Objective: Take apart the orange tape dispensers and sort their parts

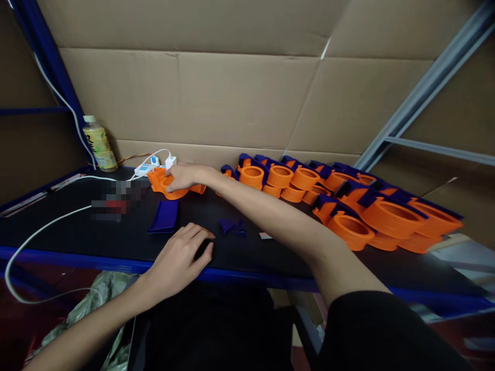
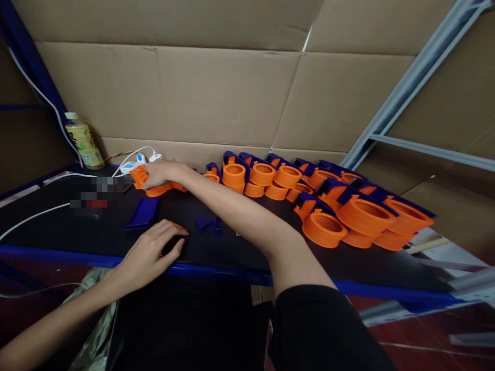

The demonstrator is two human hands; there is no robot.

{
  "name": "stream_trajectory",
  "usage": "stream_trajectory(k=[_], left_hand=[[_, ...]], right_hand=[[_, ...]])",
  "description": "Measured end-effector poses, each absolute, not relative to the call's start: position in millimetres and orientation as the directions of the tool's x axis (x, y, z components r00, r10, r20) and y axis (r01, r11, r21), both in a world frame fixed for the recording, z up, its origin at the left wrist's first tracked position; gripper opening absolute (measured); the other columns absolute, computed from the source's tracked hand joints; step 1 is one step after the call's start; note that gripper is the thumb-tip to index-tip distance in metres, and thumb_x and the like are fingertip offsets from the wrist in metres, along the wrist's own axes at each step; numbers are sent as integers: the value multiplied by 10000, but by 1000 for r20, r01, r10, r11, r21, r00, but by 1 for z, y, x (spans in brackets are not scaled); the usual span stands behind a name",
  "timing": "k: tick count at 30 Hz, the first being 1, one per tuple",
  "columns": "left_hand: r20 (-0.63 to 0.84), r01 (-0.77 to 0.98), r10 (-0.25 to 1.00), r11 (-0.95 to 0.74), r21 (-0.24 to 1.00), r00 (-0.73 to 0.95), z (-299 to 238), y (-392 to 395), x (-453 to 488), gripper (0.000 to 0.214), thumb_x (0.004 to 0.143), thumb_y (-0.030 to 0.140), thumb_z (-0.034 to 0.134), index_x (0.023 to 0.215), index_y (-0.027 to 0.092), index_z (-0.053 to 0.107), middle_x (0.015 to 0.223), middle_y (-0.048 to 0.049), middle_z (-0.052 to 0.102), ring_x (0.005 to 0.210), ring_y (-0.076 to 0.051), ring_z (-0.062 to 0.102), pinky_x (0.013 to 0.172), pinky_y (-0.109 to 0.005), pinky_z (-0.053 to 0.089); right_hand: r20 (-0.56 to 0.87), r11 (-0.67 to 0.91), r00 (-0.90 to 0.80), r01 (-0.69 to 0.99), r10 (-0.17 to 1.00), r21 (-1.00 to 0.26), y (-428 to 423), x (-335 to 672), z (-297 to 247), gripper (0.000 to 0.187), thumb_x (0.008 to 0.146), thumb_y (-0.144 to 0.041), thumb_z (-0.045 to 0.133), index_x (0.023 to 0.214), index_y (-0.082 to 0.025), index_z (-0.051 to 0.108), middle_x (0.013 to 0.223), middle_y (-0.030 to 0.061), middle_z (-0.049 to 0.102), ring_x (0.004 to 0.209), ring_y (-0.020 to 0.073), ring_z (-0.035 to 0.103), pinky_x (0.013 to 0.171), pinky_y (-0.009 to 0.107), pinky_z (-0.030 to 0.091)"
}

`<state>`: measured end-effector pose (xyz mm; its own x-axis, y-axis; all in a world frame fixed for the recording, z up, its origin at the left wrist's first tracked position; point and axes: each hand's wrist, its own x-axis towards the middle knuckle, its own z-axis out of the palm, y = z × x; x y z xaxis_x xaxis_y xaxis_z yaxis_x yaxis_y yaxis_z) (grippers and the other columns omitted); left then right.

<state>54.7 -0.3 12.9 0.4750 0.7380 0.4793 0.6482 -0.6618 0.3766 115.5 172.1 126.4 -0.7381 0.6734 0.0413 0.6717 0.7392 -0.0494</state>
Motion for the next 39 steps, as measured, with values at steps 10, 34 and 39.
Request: stream_trajectory(k=[10, 34, 39], left_hand=[[508, 656, 715, -677, 333, 480, 11, -1, 53, 204, 992, 246, 461, 1104, 206, 627, 1072, -68, 699, 1048, -232, 628, 937, -410, 500], [457, 933, 814, -333, -138, 358, 19, -16, 27, 237, 987, 331, 420, 867, 215, 588, 853, -113, 662, 865, -329, 641, 764, -475, 498], [445, 918, 814, -395, -44, 372, 15, -7, 19, 219, 993, 313, 412, 940, 207, 597, 921, -118, 646, 856, -299, 630, 770, -442, 523]], right_hand=[[15, 760, -762, 644, 647, -84, 183, 126, 118, 457, 816, -326, 658, 1241, -164, 703, 1286, 138, 667, 1166, 310, 618, 975, 403, 468], [111, 821, -814, 568, 570, -53, 179, 126, 117, 209, 861, -229, 647, 1037, -148, 726, 992, 98, 702, 889, 199, 614, 745, 295, 416], [85, 826, -821, 562, 564, -43, 173, 126, 111, 208, 833, -247, 692, 1021, -172, 742, 1000, 76, 716, 906, 182, 622, 763, 269, 423]])
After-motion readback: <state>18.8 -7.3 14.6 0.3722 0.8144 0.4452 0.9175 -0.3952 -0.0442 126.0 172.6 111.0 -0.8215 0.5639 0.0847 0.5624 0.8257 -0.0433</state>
